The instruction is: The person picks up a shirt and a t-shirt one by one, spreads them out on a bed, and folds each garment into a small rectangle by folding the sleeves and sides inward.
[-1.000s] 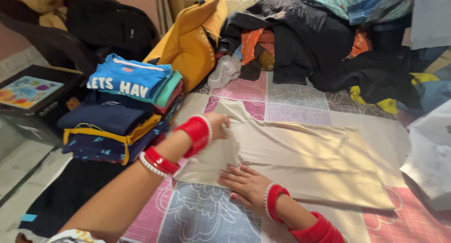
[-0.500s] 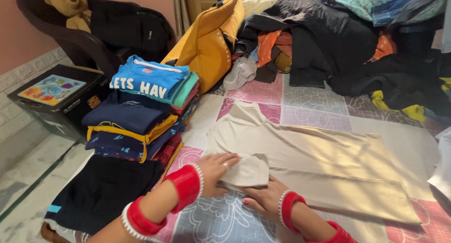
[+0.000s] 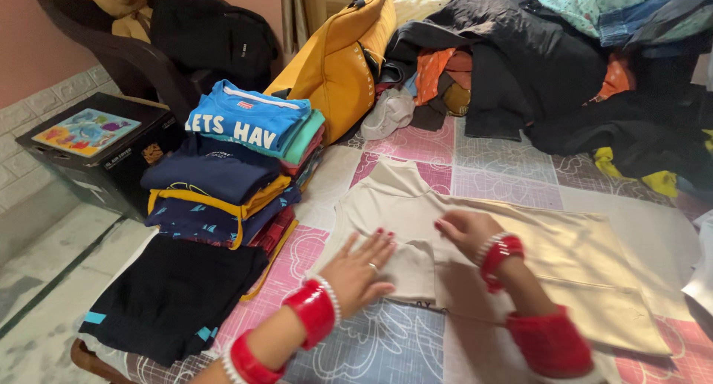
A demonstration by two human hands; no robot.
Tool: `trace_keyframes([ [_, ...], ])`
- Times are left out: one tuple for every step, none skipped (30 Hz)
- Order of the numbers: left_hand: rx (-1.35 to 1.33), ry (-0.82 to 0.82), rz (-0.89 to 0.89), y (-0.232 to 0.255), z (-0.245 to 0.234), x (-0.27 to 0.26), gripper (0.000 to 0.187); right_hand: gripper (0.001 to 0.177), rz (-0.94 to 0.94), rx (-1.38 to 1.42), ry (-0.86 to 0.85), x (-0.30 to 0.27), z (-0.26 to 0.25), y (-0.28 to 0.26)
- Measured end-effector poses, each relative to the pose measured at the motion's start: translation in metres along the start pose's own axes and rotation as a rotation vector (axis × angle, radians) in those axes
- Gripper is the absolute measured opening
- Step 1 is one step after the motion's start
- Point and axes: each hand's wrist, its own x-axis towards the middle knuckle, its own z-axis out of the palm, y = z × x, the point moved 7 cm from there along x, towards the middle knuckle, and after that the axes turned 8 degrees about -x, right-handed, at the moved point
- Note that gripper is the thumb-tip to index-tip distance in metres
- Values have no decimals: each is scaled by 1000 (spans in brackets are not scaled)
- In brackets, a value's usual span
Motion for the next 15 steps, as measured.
trace_keyframes([
  [-211, -92, -25, 8, 11, 4, 90, 34, -45, 15, 52, 6, 8, -10],
  [-421, -182, -51, 13, 19, 5, 91, 34, -91, 30, 104, 10, 15, -19],
  [-420, -180, -50, 14, 17, 6, 91, 34, -92, 29, 106, 14, 23, -23],
  [-419, -241, -75, 15, 20, 7, 92, 35, -88, -79, 72, 19, 35, -27],
  [-419, -303, -101, 15, 23, 6, 92, 37, -84, -186, 37, 23, 45, -26],
  [-419, -304, -101, 15, 21, 7, 92, 37, -84, -185, 37, 26, 53, -22],
  [-417, -291, -101, 15, 19, 6, 93, 35, -89, -144, 112, 27, 58, -20],
  [-415, -278, -101, 15, 17, 5, 93, 34, -93, -102, 187, 29, 63, -16],
  [-419, -280, -102, 16, 17, 4, 93, 34, -90, -102, 183, 30, 71, -10],
  [-406, -276, -98, 16, 17, 3, 92, 32, -83, -45, 244, 31, 74, -3],
  [-389, -269, -93, 15, 17, 4, 91, 29, -78, 12, 309, 32, 74, 3],
  [-389, -268, -92, 15, 18, 5, 91, 29, -78, 11, 310, 31, 76, 7],
  [-386, -250, -78, 15, 16, 5, 92, 28, -93, 7, 407, 27, 72, 9],
  [-383, -232, -63, 16, 14, 5, 92, 27, -108, 2, 504, 23, 66, 9],
  [-380, -231, -62, 16, 13, 6, 92, 27, -109, 4, 506, 21, 66, 6],
])
